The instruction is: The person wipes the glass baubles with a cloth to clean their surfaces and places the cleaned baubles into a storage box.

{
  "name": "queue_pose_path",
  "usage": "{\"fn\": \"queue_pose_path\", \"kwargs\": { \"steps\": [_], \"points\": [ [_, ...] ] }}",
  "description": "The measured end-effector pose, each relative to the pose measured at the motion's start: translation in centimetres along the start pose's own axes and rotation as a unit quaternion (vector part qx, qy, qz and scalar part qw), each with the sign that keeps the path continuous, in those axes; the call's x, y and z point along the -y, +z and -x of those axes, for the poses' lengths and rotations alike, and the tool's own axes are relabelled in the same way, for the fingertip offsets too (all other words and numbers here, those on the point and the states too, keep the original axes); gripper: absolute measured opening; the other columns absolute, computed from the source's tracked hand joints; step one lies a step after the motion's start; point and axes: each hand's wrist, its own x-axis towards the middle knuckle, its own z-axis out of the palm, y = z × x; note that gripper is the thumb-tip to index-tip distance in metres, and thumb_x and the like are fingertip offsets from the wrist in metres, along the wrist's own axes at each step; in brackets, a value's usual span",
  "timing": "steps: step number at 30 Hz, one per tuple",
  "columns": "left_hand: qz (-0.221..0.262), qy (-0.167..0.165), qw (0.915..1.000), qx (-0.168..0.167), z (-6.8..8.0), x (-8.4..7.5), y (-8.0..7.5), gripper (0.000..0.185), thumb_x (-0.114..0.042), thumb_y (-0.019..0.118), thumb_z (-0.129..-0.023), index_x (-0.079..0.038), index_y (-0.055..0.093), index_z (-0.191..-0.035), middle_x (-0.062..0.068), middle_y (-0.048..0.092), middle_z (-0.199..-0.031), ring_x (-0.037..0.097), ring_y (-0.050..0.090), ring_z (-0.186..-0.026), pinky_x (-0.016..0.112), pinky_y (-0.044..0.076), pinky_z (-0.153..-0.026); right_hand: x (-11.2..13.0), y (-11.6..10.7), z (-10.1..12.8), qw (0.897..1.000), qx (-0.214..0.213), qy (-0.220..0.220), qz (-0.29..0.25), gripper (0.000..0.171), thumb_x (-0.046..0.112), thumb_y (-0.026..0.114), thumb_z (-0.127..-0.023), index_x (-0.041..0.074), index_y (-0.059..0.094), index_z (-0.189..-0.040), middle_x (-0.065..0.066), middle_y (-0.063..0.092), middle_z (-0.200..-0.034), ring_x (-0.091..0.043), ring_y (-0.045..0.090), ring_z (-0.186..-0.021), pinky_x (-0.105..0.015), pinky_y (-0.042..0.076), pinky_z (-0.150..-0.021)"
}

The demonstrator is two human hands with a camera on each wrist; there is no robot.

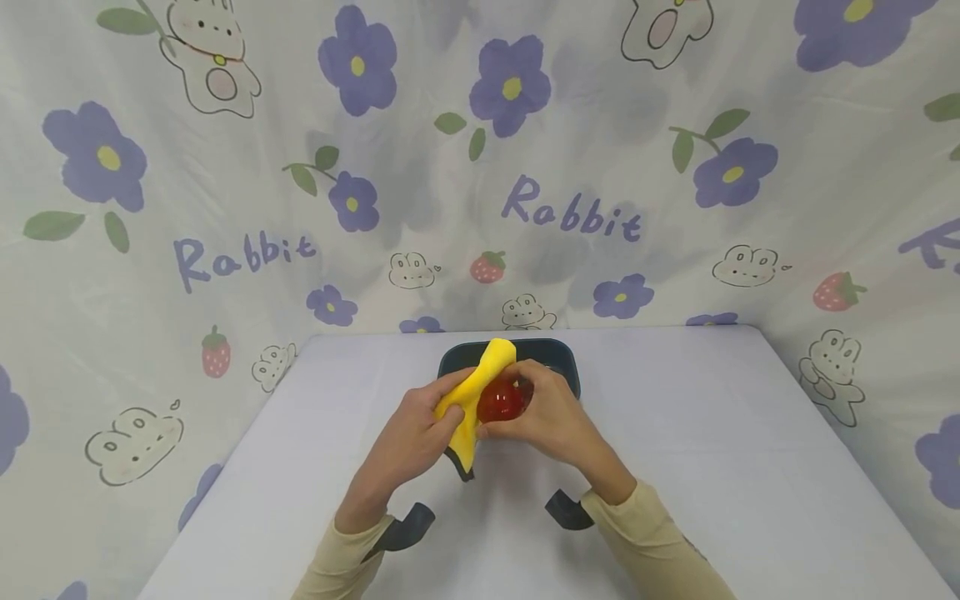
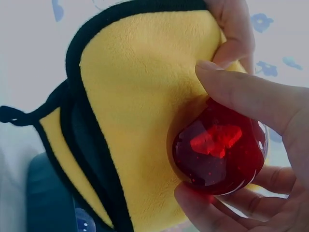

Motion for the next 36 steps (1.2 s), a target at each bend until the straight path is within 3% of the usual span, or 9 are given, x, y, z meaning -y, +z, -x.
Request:
{"fn": "queue_pose_path", "kwargs": {
  "steps": [5,11,20,29,36],
  "points": [
    [0.012,-0.007,0.9999,0.008,-0.2,0.38,0.0,0.049,-0.011,0.05,-0.097,-0.006,0.056,-0.146,0.012,0.069,-0.116,0.014,0.057,-0.075,0.021,0.052,-0.066,0.09,0.02,0.18,0.999,-0.003,-0.03,-0.021,0.062,0.032,0.095,-0.071,0.01,0.068,-0.122,-0.004,0.069,-0.115,-0.02,0.066,-0.095,-0.027,0.06,-0.077],
    [0.024,-0.014,0.9995,0.012,-0.37,0.56,-0.09,0.051,-0.012,0.049,-0.097,-0.006,0.054,-0.147,0.012,0.069,-0.117,0.014,0.059,-0.076,0.021,0.053,-0.067,0.25,-0.19,0.3,0.997,-0.016,-0.054,-0.058,0.055,0.027,0.094,-0.072,0.015,0.07,-0.121,-0.001,0.068,-0.116,-0.021,0.066,-0.101,-0.028,0.06,-0.083],
    [0.04,-0.018,0.9987,0.024,-0.37,0.69,-0.19,0.053,-0.015,0.048,-0.097,-0.007,0.052,-0.15,0.007,0.067,-0.104,0.013,0.059,-0.073,0.021,0.054,-0.067,0.28,-0.22,0.25,0.993,-0.038,-0.04,-0.103,0.056,0.023,0.094,-0.072,0.015,0.068,-0.121,-0.007,0.067,-0.122,-0.025,0.068,-0.1,-0.026,0.061,-0.08],
    [0.048,-0.024,0.9979,0.036,-0.41,0.55,-0.18,0.052,-0.016,0.049,-0.097,-0.008,0.053,-0.148,0.004,0.062,-0.095,0.014,0.058,-0.074,0.022,0.053,-0.068,0.17,-0.36,-0.16,0.985,-0.061,-0.024,-0.161,0.062,0.012,0.092,-0.073,0.008,0.062,-0.127,-0.014,0.065,-0.129,-0.033,0.068,-0.114,-0.031,0.062,-0.087],
    [0.055,-0.027,0.9972,0.043,-0.29,0.42,-0.23,0.05,-0.016,0.049,-0.097,-0.009,0.054,-0.146,0.003,0.062,-0.094,0.013,0.059,-0.075,0.022,0.053,-0.069,-0.38,-0.34,-0.45,0.985,-0.081,-0.03,-0.146,0.059,0.013,0.092,-0.074,0.01,0.064,-0.127,-0.011,0.066,-0.127,-0.03,0.067,-0.112,-0.031,0.062,-0.086]
  ]
}}
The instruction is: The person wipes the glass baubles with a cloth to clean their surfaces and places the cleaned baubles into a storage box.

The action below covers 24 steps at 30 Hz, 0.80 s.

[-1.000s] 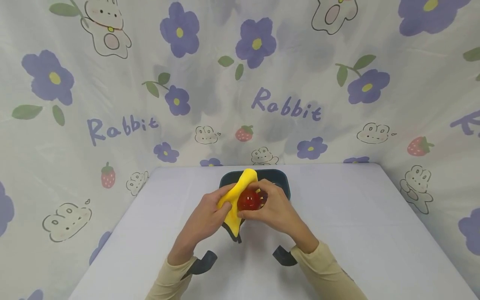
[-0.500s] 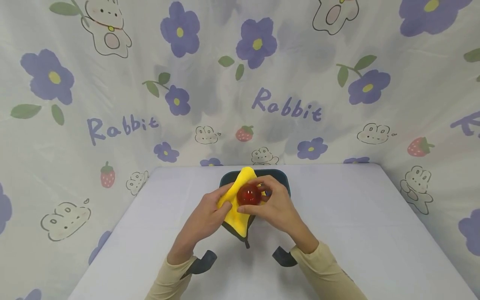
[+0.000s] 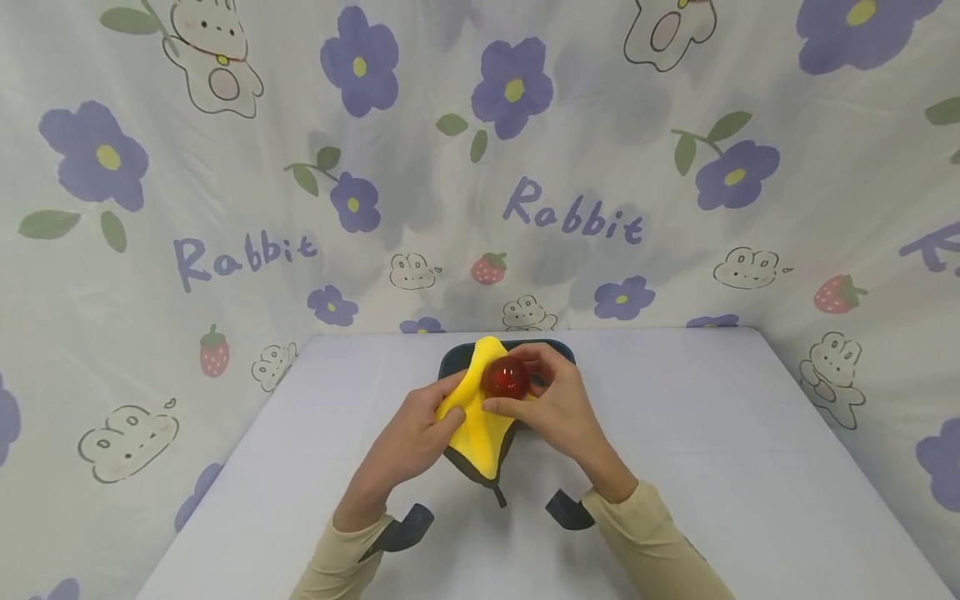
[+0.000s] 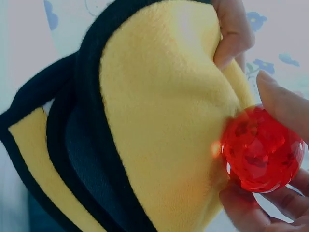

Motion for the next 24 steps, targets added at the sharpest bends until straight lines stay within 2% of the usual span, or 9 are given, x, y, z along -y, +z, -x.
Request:
{"fn": "queue_pose_path", "kwargs": {
  "steps": [5,12,24],
  "points": [
    [0.001,0.003,1.0,-0.002,0.12,-0.06,0.01,0.05,-0.016,0.049,-0.097,-0.009,0.055,-0.146,0.003,0.062,-0.092,0.013,0.059,-0.073,0.022,0.052,-0.068,-0.29,-0.2,-0.2,1.0,-0.012,0.002,0.025,0.056,0.016,0.091,-0.076,0.012,0.065,-0.125,-0.008,0.069,-0.124,-0.028,0.069,-0.109,-0.029,0.06,-0.089],
    [-0.01,0.007,0.9999,-0.012,0.27,-0.19,0.05,0.053,-0.014,0.049,-0.097,-0.005,0.053,-0.149,0.006,0.064,-0.095,0.013,0.058,-0.075,0.022,0.052,-0.069,-0.7,-0.45,-0.49,0.999,-0.007,0.017,0.045,0.056,0.021,0.091,-0.076,0.011,0.065,-0.125,-0.009,0.069,-0.123,-0.026,0.068,-0.109,-0.028,0.056,-0.092],
    [-0.006,0.011,0.9994,-0.031,0.65,-0.5,-0.07,0.054,-0.013,0.05,-0.096,-0.009,0.054,-0.15,0.005,0.065,-0.094,0.013,0.058,-0.07,0.023,0.053,-0.065,-0.89,-0.66,-0.66,0.997,0.034,0.054,0.046,0.062,0.027,0.094,-0.073,0.01,0.066,-0.125,-0.011,0.07,-0.122,-0.024,0.07,-0.092,-0.026,0.059,-0.081]
  ]
}}
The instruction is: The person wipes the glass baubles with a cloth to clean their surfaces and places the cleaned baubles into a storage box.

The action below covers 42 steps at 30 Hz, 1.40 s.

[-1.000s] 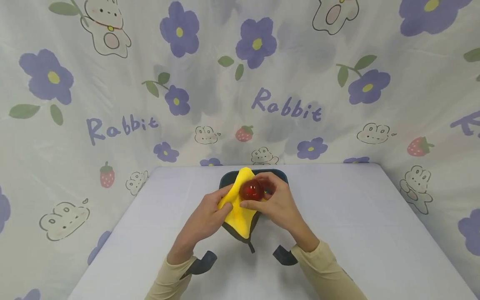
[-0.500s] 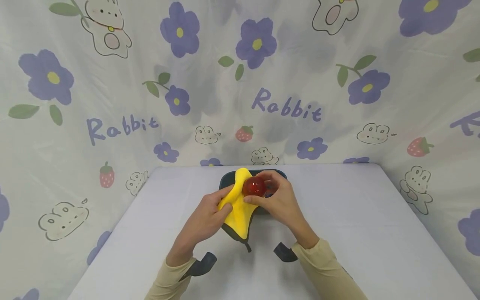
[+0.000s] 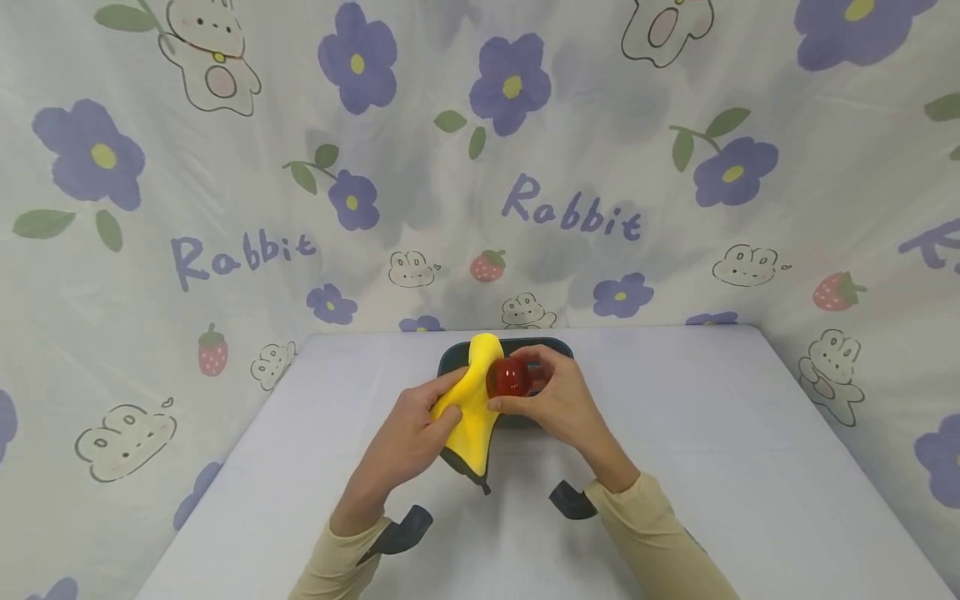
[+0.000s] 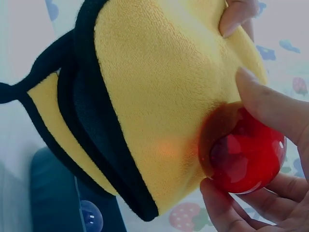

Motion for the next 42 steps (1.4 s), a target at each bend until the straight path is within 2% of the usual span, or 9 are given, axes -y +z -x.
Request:
{"fn": "queue_pose_path", "kwargs": {
  "steps": [5,9,14,22,29,37,42],
  "points": [
    [-0.001,0.003,0.9999,-0.014,0.0,-0.1,0.0,0.054,-0.013,0.051,-0.096,-0.009,0.054,-0.149,0.006,0.068,-0.104,0.014,0.059,-0.075,0.023,0.053,-0.067,0.1,0.1,0.0,0.999,0.01,0.017,0.025,0.066,0.026,0.095,-0.07,0.008,0.063,-0.124,-0.012,0.067,-0.122,-0.024,0.068,-0.091,-0.029,0.06,-0.079],
    [0.005,0.006,0.9997,-0.024,0.0,-0.1,0.1,0.053,-0.012,0.051,-0.096,-0.01,0.055,-0.149,0.007,0.069,-0.112,0.014,0.059,-0.078,0.023,0.054,-0.069,0.4,0.4,0.2,0.998,0.013,0.029,0.049,0.069,0.026,0.095,-0.07,0.006,0.06,-0.125,-0.014,0.064,-0.124,-0.03,0.066,-0.101,-0.037,0.061,-0.083],
    [0.008,0.013,0.9994,-0.031,-0.1,0.2,0.2,0.052,-0.011,0.051,-0.096,-0.01,0.056,-0.147,0.008,0.07,-0.114,0.015,0.06,-0.079,0.023,0.054,-0.069,0.6,0.8,0.5,0.997,0.005,0.032,0.07,0.07,0.029,0.095,-0.07,0.007,0.062,-0.127,-0.013,0.065,-0.127,-0.034,0.066,-0.108,-0.044,0.061,-0.088],
    [0.009,0.02,0.9992,-0.034,-0.6,0.6,0.2,0.051,-0.01,0.05,-0.095,-0.009,0.057,-0.146,0.009,0.069,-0.116,0.015,0.059,-0.078,0.023,0.053,-0.068,0.5,1.0,0.8,0.997,-0.001,-0.013,0.073,0.063,0.03,0.096,-0.069,0.01,0.07,-0.123,-0.007,0.072,-0.12,-0.022,0.068,-0.097,-0.033,0.058,-0.084],
    [0.003,0.026,0.9991,-0.032,-0.9,0.8,0.2,0.05,-0.009,0.05,-0.097,-0.009,0.057,-0.146,0.01,0.069,-0.119,0.015,0.058,-0.079,0.022,0.053,-0.069,1.1,1.1,1.1,0.997,0.014,-0.035,0.073,0.063,0.034,0.096,-0.069,0.012,0.072,-0.123,-0.003,0.074,-0.114,-0.018,0.067,-0.094,-0.035,0.058,-0.082],
    [0.007,0.024,0.9995,-0.019,-1.0,1.2,0.0,0.048,-0.01,0.051,-0.097,-0.008,0.057,-0.145,0.01,0.069,-0.119,0.015,0.059,-0.08,0.021,0.054,-0.07,1.7,1.2,1.3,0.996,0.028,-0.05,0.062,0.06,0.025,0.095,-0.07,0.012,0.071,-0.124,-0.004,0.071,-0.121,-0.021,0.068,-0.102,-0.031,0.061,-0.085],
    [0.014,0.021,0.9996,-0.013,-1.1,1.4,-0.1,0.049,-0.01,0.05,-0.097,-0.007,0.057,-0.145,0.01,0.068,-0.118,0.015,0.059,-0.078,0.022,0.054,-0.069,1.7,1.1,1.4,0.996,0.036,-0.073,0.042,0.061,0.024,0.094,-0.071,0.014,0.072,-0.127,-0.006,0.069,-0.125,-0.026,0.067,-0.111,-0.034,0.063,-0.086]
  ]
}}
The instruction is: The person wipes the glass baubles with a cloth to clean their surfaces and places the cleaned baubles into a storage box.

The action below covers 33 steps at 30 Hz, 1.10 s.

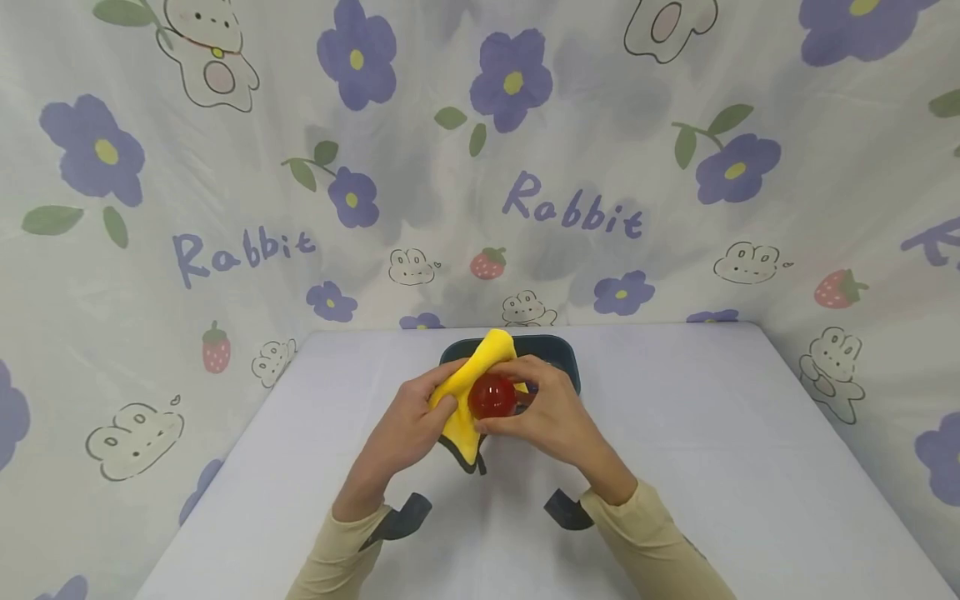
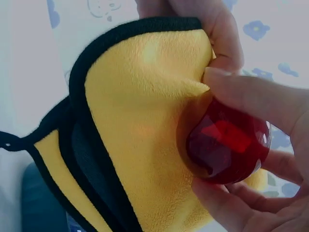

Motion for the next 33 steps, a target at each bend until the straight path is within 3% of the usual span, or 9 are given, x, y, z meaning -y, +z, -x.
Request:
{"fn": "queue_pose_path", "kwargs": {
  "steps": [7,16,19,23,27,33],
  "points": [
    [0.008,-0.014,0.9998,0.009,-0.1,0.3,0.0,0.051,-0.01,0.049,-0.096,-0.007,0.055,-0.147,0.011,0.067,-0.116,0.016,0.059,-0.079,0.022,0.054,-0.069,-0.2,-0.1,0.0,1.0,-0.001,-0.023,-0.011,0.058,0.023,0.092,-0.075,0.015,0.072,-0.128,-0.005,0.069,-0.124,-0.027,0.068,-0.112,-0.036,0.063,-0.086],
    [0.022,-0.012,0.9995,0.018,-0.2,0.4,-0.1,0.05,-0.012,0.05,-0.096,-0.007,0.055,-0.146,0.009,0.065,-0.103,0.015,0.059,-0.075,0.022,0.053,-0.069,-0.5,-0.1,-0.2,0.997,-0.039,-0.058,-0.045,0.055,0.014,0.089,-0.079,0.012,0.07,-0.13,-0.007,0.069,-0.126,-0.027,0.068,-0.114,-0.038,0.061,-0.091],
    [0.024,-0.011,0.9994,0.022,-0.2,0.4,-0.2,0.049,-0.012,0.05,-0.097,-0.007,0.056,-0.145,0.008,0.064,-0.1,0.015,0.059,-0.074,0.022,0.053,-0.069,-0.7,-0.1,-0.2,0.995,-0.051,-0.073,-0.043,0.054,0.011,0.088,-0.079,0.011,0.07,-0.13,-0.008,0.07,-0.127,-0.024,0.069,-0.115,-0.032,0.059,-0.095],
    [0.024,-0.015,0.9994,0.023,-0.2,0.3,-0.3,0.049,-0.012,0.05,-0.097,-0.007,0.055,-0.145,0.008,0.064,-0.099,0.015,0.059,-0.074,0.022,0.054,-0.069,-1.1,-0.1,-0.4,0.995,-0.061,-0.08,-0.024,0.054,0.012,0.088,-0.079,0.013,0.07,-0.13,-0.006,0.071,-0.127,-0.018,0.067,-0.111,-0.023,0.057,-0.091],
    [0.028,-0.019,0.9992,0.023,-0.2,0.3,-0.3,0.049,-0.012,0.05,-0.097,-0.007,0.055,-0.145,0.009,0.064,-0.1,0.015,0.059,-0.075,0.023,0.054,-0.069,-1.3,-0.1,-0.5,0.995,-0.065,-0.079,-0.013,0.054,0.013,0.088,-0.079,0.014,0.07,-0.13,-0.004,0.072,-0.128,-0.014,0.065,-0.108,-0.024,0.057,-0.085],
    [0.034,-0.026,0.9987,0.026,-0.2,0.2,-0.3,0.048,-0.012,0.05,-0.097,-0.008,0.056,-0.144,0.008,0.063,-0.097,0.016,0.059,-0.074,0.023,0.053,-0.069,-1.5,-0.2,-0.7,0.994,-0.06,-0.078,-0.043,0.053,0.011,0.087,-0.081,0.013,0.069,-0.131,-0.006,0.07,-0.129,-0.012,0.066,-0.11,-0.024,0.059,-0.09]
  ]
}}
